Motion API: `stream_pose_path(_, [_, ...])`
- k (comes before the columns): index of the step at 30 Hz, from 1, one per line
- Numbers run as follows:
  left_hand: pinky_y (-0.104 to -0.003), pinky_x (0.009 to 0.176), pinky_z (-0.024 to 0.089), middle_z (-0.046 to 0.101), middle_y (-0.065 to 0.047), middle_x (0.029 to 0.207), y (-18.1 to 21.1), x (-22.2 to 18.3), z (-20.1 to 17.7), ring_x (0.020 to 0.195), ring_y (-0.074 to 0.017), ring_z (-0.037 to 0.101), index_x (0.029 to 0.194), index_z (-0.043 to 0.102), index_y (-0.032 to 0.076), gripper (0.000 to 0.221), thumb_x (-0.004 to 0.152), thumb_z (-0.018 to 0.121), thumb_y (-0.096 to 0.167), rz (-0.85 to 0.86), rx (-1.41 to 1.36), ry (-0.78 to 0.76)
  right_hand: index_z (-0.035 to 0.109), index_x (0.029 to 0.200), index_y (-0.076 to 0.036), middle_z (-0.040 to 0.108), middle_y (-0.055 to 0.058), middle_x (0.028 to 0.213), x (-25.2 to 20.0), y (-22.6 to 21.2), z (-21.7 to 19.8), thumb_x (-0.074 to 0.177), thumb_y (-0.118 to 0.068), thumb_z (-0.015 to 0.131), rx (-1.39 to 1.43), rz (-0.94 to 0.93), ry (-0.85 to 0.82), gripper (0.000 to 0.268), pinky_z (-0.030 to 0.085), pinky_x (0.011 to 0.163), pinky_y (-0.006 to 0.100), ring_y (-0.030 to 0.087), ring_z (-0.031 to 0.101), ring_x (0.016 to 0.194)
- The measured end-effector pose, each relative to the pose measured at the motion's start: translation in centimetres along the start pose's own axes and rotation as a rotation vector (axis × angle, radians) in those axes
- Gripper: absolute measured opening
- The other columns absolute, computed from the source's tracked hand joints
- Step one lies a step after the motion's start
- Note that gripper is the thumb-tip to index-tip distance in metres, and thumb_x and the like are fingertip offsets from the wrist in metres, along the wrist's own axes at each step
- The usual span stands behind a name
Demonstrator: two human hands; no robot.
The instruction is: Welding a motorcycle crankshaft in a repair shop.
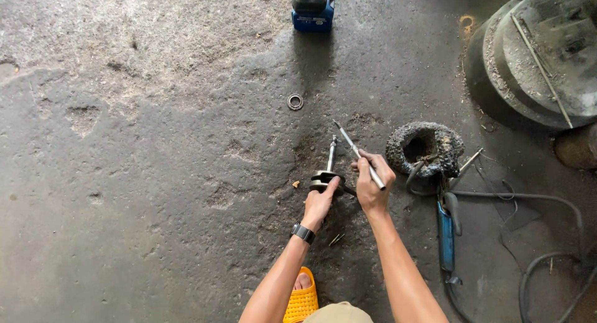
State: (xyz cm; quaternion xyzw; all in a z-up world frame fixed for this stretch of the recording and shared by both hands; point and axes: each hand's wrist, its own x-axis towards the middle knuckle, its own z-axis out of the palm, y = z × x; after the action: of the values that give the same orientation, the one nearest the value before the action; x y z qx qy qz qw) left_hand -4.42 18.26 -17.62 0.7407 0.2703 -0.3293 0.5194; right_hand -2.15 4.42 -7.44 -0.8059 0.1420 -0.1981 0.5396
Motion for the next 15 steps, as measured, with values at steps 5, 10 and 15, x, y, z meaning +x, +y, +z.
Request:
stream_pose_path(5, [-0.040, 0.085, 0.055, 0.077, -0.021, 0.099, 1.2, -0.9, -0.4, 0.094, -0.0271, 0.074, 0.100, 0.075, -0.010, 0.093, 0.073, 0.066, 0.079, -0.013, -0.010, -0.011, 0.073, 0.106, 0.009, 0.075, 0.015, 0.087, 0.5, 0.3, -0.1, 0.096, -0.006, 0.059, -0.051, 0.033, -0.040, 0.023, 0.058, 0.063, 0.030, 0.019, 0.075, 0.074])
stream_pose_path(10, [-0.038, 0.084, 0.054, 0.078, -0.019, 0.099, 1.1, -0.9, -0.3, 0.094, -0.0250, 0.073, 0.099, 0.076, -0.009, 0.090, 0.075, 0.066, 0.077, 0.011, -0.045, -0.022, 0.075, 0.108, 0.006, 0.077, 0.014, 0.085, 0.7, 0.7, 0.1, 0.095, -0.007, 0.059, -0.156, 0.097, -0.065, 0.024, 0.056, 0.058, 0.030, 0.019, 0.073, 0.069])
stream_pose_path(15, [-0.038, 0.086, 0.054, 0.077, -0.021, 0.102, 1.0, -0.9, -0.3, 0.095, -0.0264, 0.073, 0.101, 0.076, -0.009, 0.089, 0.075, 0.067, 0.077, 0.003, -0.022, -0.023, 0.073, 0.108, 0.009, 0.074, 0.015, 0.089, 0.4, -0.8, -0.1, 0.097, -0.007, 0.057, 0.032, -0.001, -0.031, 0.024, 0.059, 0.067, 0.028, 0.018, 0.075, 0.077])
